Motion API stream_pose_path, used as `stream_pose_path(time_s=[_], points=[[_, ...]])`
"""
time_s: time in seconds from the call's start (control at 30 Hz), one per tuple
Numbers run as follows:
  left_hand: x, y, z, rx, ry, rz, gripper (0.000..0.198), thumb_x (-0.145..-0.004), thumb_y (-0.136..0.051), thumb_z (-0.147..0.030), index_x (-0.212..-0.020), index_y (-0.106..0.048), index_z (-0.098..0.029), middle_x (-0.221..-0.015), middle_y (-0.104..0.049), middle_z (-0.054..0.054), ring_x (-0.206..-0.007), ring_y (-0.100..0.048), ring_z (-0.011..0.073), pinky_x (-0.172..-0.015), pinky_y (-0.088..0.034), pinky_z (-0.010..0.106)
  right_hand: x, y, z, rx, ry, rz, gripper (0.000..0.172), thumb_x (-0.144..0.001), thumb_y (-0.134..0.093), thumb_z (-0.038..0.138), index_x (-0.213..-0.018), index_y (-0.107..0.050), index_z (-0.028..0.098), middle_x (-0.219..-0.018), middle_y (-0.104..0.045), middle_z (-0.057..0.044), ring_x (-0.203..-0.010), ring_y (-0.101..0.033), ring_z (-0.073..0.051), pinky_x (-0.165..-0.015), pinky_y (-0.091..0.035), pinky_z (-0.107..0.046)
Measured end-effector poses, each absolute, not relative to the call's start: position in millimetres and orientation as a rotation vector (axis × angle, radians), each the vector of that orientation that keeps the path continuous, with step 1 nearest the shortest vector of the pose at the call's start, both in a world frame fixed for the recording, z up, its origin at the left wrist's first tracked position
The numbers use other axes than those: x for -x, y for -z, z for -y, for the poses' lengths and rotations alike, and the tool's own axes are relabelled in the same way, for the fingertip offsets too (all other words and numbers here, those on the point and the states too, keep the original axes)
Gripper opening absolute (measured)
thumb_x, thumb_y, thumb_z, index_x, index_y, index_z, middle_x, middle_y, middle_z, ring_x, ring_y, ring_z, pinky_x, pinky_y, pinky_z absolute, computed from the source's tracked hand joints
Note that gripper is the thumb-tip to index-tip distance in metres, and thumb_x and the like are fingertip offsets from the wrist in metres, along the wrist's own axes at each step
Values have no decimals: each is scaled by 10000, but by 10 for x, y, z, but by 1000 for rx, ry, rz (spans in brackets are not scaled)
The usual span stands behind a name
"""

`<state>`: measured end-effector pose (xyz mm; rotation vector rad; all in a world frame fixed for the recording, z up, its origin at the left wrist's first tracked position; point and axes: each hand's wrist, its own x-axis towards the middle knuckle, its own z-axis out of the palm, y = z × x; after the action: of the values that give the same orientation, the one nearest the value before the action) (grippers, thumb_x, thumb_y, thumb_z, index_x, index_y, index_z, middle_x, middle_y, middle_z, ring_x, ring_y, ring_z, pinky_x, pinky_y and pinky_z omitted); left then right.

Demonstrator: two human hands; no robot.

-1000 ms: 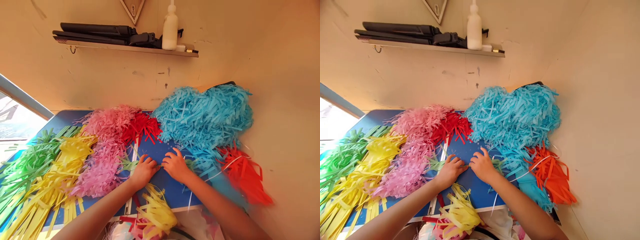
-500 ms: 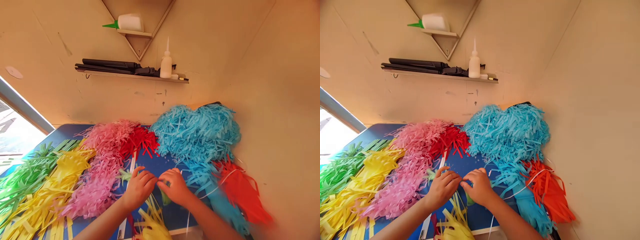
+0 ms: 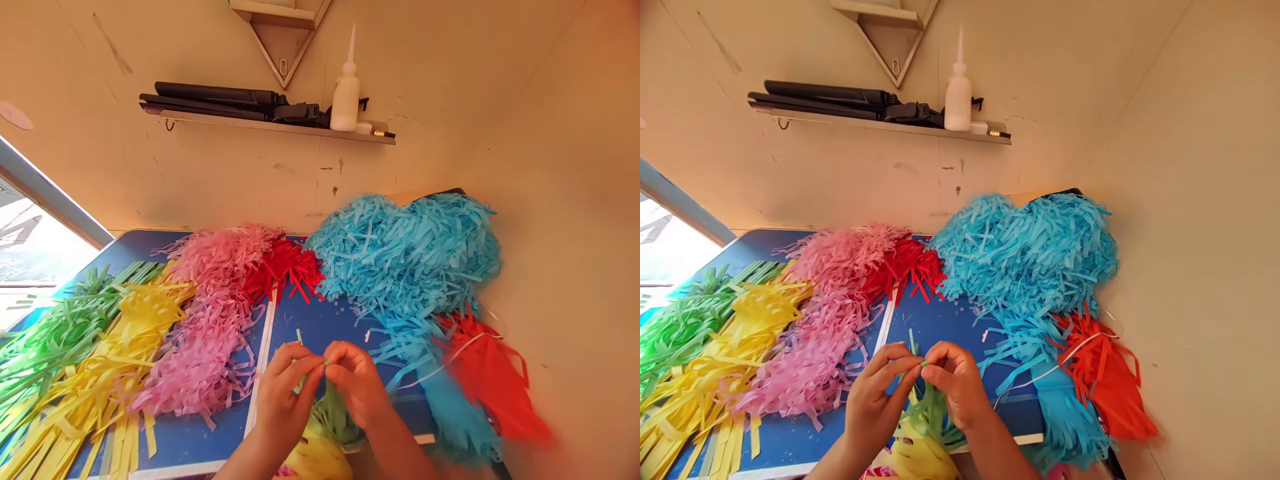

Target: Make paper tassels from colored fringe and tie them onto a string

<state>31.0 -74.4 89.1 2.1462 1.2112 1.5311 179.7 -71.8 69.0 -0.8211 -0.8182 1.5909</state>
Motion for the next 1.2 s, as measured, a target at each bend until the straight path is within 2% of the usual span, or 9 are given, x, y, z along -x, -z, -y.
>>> stream_pose_path(time_s=[0.1,0.33,0.47,0.6,0.7,0.77,0.87,0.97,1.2], points=[[-333,-868,778,-2012,-1477,-1213,151,-909,-581,-192,-942,-721,-239,-827,-672,30,-761,-660,150,-731,-575,286,-1714,-694,710,808,-1622,689,297,-613,-885,383,-757,-676,228,-754,-538,22,-578,-418,-98,-477,-318,-203],[-222,-810,742,-1959,-1508,-1145,168,-864,-646,-174,-953,-752,-270,-849,-698,19,-798,-669,146,-730,-560,254,-1588,-665,670,778,-1473,799,213,-688,-814,348,-679,-637,230,-762,-517,13,-695,-498,-143,-645,-442,-263],[-82,-804,681,-1393,-1435,-1189,118,-859,-651,-317,-831,-722,-227,-824,-710,32,-769,-668,157,-672,-546,247,-1908,-441,225,1458,-981,1371,149,-856,-604,358,-855,-682,230,-827,-626,-26,-737,-580,-182,-698,-480,-310],[-86,-835,601,-769,-1222,-1057,291,-816,-681,-462,-749,-567,-203,-583,-542,-69,-452,-444,61,-532,-486,217,-2213,-256,-298,1697,-815,1526,121,-777,-624,125,-839,-710,183,-909,-656,-74,-775,-616,-209,-807,-464,-365],[-181,-822,591,-803,-1098,-1075,412,-748,-718,-563,-746,-527,-198,-542,-435,-104,-411,-321,39,-412,-334,166,-2200,-279,-338,1712,-814,1596,155,-771,-595,61,-707,-680,173,-852,-657,-75,-798,-631,-213,-798,-467,-339],[-223,-795,609,-892,-1038,-1105,432,-744,-700,-598,-780,-551,-194,-555,-473,-92,-415,-350,45,-411,-314,171,-2135,-358,-157,1676,-847,1638,154,-801,-594,88,-720,-683,184,-832,-666,-55,-790,-640,-194,-761,-482,-299],[-242,-755,651,-1065,-980,-1136,388,-789,-656,-567,-810,-608,-183,-625,-590,-36,-466,-484,84,-484,-409,212,-2053,-494,267,1499,-1047,1572,90,-838,-623,199,-865,-707,212,-810,-691,-17,-735,-653,-165,-682,-505,-252],[-280,-744,693,-1273,-949,-1215,339,-840,-603,-516,-832,-657,-182,-640,-604,-11,-526,-562,133,-519,-452,243,-2007,-584,618,1227,-1242,1286,71,-805,-679,264,-841,-713,213,-795,-702,-10,-746,-652,-168,-687,-516,-255],[-419,-799,773,-1921,-932,-1235,246,-951,-491,-328,-850,-683,-214,-775,-687,27,-712,-647,158,-656,-482,247,-2047,-600,885,1162,-1099,1206,41,-812,-700,257,-808,-720,221,-792,-696,-2,-750,-634,-158,-724,-508,-254]])
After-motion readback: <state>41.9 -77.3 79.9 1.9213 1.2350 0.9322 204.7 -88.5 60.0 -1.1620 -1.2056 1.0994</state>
